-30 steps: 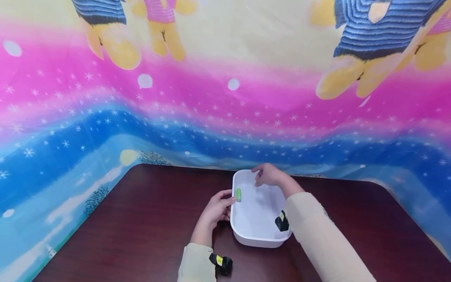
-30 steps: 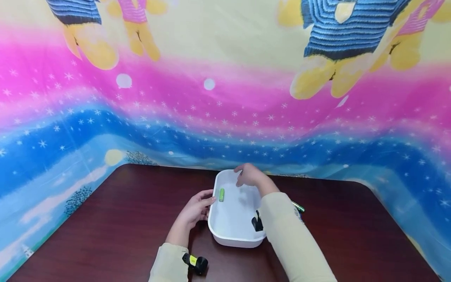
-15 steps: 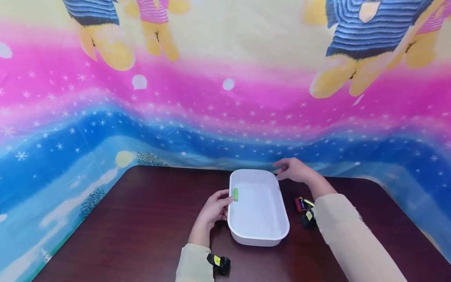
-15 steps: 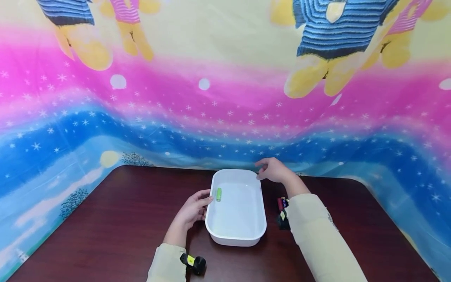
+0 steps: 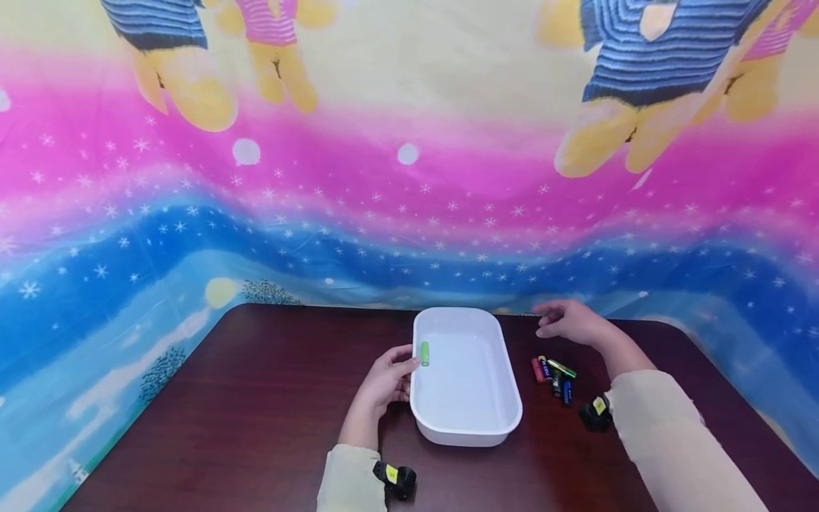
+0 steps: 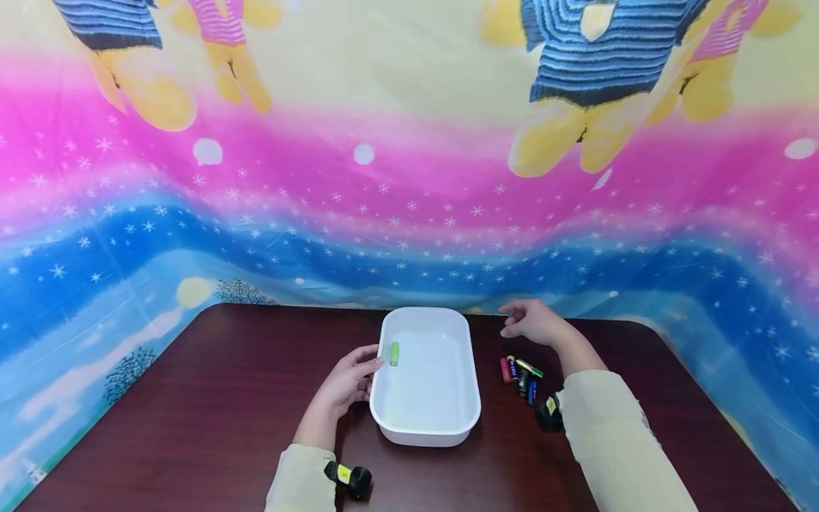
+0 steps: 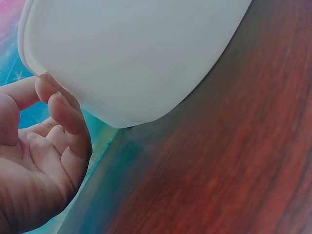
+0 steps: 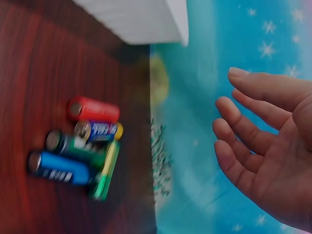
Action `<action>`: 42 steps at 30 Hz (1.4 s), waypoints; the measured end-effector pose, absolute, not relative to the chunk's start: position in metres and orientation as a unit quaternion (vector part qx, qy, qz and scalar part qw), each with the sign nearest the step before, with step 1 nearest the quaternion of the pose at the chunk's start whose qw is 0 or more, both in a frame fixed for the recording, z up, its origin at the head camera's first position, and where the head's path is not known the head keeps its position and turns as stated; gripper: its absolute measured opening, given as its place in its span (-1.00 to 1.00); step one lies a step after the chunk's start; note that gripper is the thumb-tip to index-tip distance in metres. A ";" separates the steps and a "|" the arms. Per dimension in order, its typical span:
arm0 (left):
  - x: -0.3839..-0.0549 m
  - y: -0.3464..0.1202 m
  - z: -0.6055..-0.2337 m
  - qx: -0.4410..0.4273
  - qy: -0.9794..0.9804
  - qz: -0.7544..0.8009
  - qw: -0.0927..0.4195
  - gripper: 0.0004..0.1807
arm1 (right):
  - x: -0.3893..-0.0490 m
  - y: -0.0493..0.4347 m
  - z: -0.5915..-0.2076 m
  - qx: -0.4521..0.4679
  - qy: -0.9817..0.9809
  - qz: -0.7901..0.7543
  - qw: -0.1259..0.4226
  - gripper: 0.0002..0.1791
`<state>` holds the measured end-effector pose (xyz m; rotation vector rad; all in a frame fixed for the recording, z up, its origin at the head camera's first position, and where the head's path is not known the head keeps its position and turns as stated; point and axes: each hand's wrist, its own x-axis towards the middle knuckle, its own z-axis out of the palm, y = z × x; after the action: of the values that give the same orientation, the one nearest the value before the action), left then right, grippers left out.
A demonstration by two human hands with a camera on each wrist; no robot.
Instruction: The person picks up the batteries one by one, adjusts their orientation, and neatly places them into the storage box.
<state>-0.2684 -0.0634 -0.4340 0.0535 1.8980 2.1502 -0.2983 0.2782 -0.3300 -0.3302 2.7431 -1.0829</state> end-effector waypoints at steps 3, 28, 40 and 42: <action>-0.268 -0.063 -0.434 0.019 0.655 0.743 0.137 -0.47 | -0.295 0.290 -0.336 -0.118 0.919 -0.363 0.096 -0.38; -0.266 -0.063 -0.434 0.026 0.656 0.742 0.136 -0.44 | -0.287 0.339 -0.410 -0.106 0.918 -0.364 0.117 -0.65; -0.267 -0.064 -0.435 0.029 0.657 0.741 0.136 -0.46 | -0.285 0.339 -0.411 -0.070 0.938 -0.328 0.090 -0.72; -0.267 -0.064 -0.435 0.028 0.656 0.742 0.137 -0.46 | -0.284 0.340 -0.412 -0.064 0.938 -0.327 0.091 -0.69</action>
<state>-0.2669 -0.0643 -0.4347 0.0807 1.8976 2.1480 -0.2837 0.3396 -0.4119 -0.1892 2.7891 -0.9733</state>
